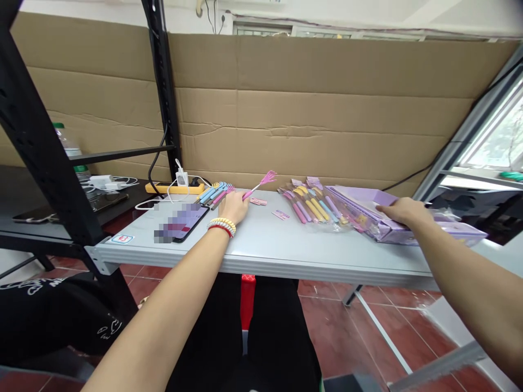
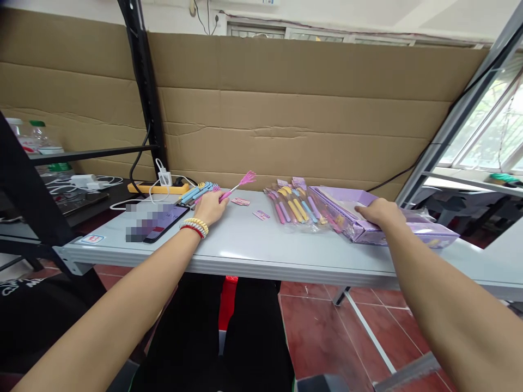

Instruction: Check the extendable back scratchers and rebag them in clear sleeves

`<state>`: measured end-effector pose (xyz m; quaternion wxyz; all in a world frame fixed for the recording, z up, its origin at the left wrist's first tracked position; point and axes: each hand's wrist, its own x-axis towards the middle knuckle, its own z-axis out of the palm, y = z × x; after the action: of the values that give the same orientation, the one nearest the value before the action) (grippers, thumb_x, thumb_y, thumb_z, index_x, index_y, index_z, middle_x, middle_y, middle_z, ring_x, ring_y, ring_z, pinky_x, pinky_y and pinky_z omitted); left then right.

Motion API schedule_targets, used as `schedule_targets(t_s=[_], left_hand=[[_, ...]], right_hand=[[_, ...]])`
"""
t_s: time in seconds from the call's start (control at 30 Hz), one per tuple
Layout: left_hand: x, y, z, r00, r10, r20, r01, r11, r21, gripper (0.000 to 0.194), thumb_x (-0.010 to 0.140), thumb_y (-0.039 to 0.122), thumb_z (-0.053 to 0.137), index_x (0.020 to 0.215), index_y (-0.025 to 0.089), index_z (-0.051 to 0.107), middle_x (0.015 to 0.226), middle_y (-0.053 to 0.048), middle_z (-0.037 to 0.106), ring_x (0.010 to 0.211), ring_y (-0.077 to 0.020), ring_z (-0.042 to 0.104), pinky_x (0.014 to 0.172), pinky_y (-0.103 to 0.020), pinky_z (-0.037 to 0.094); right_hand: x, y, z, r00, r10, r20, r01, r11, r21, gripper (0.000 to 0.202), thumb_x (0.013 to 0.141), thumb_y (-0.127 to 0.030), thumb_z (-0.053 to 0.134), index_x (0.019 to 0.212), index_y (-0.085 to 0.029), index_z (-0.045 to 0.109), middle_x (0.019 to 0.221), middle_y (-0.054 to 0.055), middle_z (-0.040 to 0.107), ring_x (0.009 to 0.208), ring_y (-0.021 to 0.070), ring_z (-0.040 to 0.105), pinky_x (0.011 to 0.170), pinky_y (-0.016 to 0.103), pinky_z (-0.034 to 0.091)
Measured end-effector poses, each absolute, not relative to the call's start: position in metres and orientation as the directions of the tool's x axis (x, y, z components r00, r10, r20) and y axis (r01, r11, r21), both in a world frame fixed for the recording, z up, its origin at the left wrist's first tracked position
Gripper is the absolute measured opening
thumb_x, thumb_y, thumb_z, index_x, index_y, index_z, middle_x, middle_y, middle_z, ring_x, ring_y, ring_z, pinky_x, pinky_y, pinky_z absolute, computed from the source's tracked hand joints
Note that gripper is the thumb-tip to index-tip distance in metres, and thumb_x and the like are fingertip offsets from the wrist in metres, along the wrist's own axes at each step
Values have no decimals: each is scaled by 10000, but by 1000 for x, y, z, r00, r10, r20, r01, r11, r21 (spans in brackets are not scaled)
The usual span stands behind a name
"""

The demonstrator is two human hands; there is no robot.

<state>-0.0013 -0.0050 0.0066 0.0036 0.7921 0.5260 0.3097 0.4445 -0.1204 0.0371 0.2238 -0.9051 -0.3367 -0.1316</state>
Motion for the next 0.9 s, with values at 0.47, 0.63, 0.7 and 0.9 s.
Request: schedule_targets(t_s=[0.47,0.63,0.7,0.9], left_hand=[[1,-14,2,497,666,556,723,-673,159,374,957,427,359,1212,266,581,1136,-47,649,1005,-190,608,795,-277,446],[3,-19,3,504,651,568,766,-641,55,437,952,515,309,1211,310,595,1006,-61,646,887,-201,623,696,-282,420],[7,-22,3,539,614,576,741,-671,22,434,963,491,290,1156,289,621,990,-66,639,847,-196,618,675,-283,408],[11,-16,6,566,523,637,711,-701,-56,355,978,347,313,1017,220,642,992,-75,639,926,-204,580,786,-326,377]], right_hand=[[193,-52,43,27,900,436,691,298,-658,203,773,-278,686,893,-153,580,632,-6,631,491,90,563,501,209,439],[181,-53,30,127,895,429,541,300,-786,184,757,-200,682,821,-165,513,578,-18,607,394,79,507,373,189,378],[185,-60,29,128,886,446,492,333,-804,232,735,-231,713,831,-168,511,573,-13,614,374,87,507,337,188,357],[222,-84,41,286,846,450,326,356,-876,269,699,-288,755,784,-177,526,560,9,605,374,105,507,333,216,372]])
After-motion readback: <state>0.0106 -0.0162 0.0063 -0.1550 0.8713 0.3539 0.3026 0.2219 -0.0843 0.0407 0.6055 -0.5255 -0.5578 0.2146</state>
